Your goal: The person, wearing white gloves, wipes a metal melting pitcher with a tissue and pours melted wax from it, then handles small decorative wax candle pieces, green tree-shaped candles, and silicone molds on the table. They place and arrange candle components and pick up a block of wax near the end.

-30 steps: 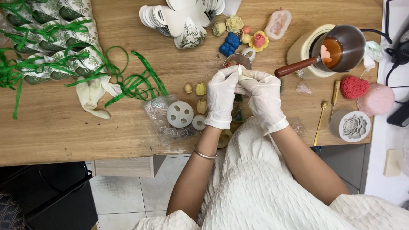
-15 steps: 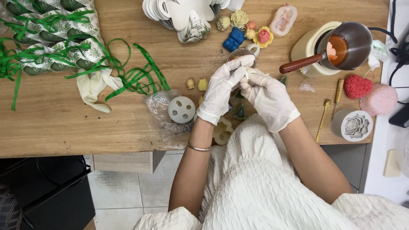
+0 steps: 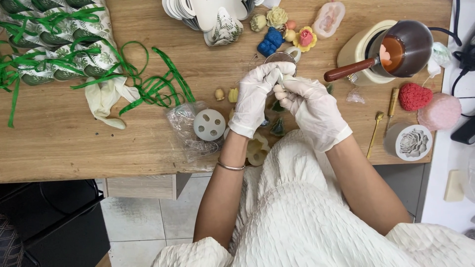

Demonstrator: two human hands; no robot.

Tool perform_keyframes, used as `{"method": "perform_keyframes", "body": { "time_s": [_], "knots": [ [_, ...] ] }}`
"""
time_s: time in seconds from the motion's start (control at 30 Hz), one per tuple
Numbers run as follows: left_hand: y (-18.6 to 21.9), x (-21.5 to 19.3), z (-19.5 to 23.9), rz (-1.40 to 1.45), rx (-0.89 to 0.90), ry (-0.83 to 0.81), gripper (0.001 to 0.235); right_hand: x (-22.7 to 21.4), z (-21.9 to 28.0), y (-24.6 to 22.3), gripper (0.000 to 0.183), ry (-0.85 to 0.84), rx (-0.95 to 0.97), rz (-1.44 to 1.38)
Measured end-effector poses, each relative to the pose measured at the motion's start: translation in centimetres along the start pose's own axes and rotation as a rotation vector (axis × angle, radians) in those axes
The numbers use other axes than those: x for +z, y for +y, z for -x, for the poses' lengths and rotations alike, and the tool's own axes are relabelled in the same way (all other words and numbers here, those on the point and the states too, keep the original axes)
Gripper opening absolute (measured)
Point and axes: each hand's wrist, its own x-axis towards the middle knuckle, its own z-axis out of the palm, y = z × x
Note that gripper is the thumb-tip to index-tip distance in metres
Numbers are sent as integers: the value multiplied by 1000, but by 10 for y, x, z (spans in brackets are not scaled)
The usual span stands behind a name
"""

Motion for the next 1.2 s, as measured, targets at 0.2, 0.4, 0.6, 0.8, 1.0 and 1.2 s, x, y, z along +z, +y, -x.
{"method": "perform_keyframes", "body": {
  "time_s": [0.2,0.4,0.6,0.8,1.0,1.2],
  "knots": [
    [3,-1,0,-69,-22,-30,24,2,-1,3,17,54,22,-53],
    [8,1,-4,-139,-66,-48,24,-6,-9,8,19,0,-11,10],
    [-9,0,-13,-100,-139,50,25,6,-5,4,21,-54,-115,61],
    [-2,12,-9,106,-156,140,22,1,-9,9,19,-66,-209,249],
    [-2,12,-5,-42,-72,172,23,-1,-14,15,22,31,-283,339],
    [1,6,1,-2,-117,122,27,9,-8,12,20,16,-259,307]
  ]
}}
